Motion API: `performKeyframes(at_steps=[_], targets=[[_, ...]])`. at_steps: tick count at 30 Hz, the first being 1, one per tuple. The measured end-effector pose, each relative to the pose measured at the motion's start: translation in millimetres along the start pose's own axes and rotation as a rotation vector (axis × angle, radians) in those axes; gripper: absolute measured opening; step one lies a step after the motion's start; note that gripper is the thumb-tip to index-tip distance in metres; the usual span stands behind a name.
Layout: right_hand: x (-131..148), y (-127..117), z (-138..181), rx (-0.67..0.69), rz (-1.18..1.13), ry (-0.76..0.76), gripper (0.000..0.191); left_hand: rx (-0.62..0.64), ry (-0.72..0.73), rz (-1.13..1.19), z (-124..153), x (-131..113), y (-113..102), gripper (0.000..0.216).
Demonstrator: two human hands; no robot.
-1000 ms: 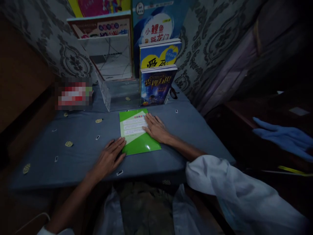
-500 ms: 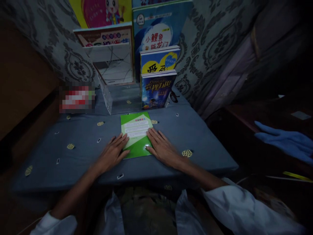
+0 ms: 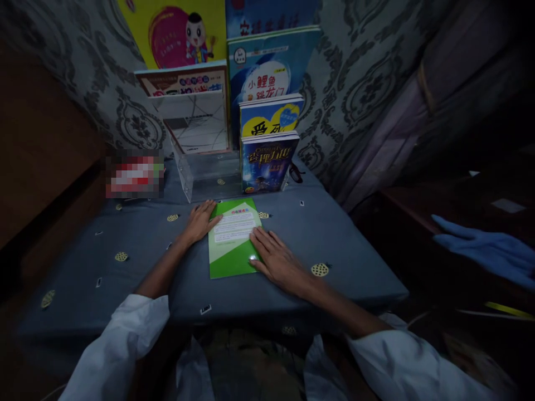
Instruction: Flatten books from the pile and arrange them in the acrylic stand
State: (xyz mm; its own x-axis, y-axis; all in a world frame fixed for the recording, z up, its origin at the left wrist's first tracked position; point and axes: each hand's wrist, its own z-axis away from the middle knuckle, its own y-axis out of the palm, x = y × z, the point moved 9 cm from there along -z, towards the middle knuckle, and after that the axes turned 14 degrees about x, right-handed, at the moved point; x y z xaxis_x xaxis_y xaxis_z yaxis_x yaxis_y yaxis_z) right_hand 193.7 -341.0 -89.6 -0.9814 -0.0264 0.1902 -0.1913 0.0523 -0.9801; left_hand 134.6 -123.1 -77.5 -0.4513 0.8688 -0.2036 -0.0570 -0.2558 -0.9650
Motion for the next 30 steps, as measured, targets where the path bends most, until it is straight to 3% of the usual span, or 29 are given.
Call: performKeyframes(at_steps=[3, 7, 10, 14, 19, 23, 26, 30], targets=[[7.5, -8.6, 2.9, -0.038, 0.051, -0.024, 0.049, -0.055, -0.003, -0.052, 6.8, -6.7, -8.4, 0.054], [11.4, -24.3, 11.8, -0.119, 0.107, -0.027, 0.031, -0.035, -0.116, -0.215, 28.1, -14.6, -22.9, 0.049], [-0.8, -35.2, 21.3, -0.165, 0.147, 0.048, 0.026, 0.072, -0.208, -0.300, 54.2, -21.1, -26.1, 0.046], [-28.0, -39.1, 26.0, -0.137, 0.173, 0.166, 0.029, 0.260, -0.259, -0.338, 98.2, -40.7, -14.7, 0.042], [-39.7, -39.5, 12.7, -0.095, 0.106, 0.180, 0.033, 0.376, -0.103, -0.318, 134.5, -84.9, 6.1, 0.039], [-38.1, -39.8, 4.0, -0.081, 0.065, 0.197, 0.028, 0.254, 0.121, -0.305, 140.3, -120.8, 13.3, 0.032], [-40.2, -37.3, 5.8, -0.092, 0.027, 0.196, 0.028, 0.174, 0.345, -0.300, 144.6, -145.1, 28.9, 0.064], [-41.2, -34.9, 12.8, -0.142, -0.030, 0.150, 0.031, 0.169, 0.382, -0.357, 144.1, -148.4, 51.9, 0.081]])
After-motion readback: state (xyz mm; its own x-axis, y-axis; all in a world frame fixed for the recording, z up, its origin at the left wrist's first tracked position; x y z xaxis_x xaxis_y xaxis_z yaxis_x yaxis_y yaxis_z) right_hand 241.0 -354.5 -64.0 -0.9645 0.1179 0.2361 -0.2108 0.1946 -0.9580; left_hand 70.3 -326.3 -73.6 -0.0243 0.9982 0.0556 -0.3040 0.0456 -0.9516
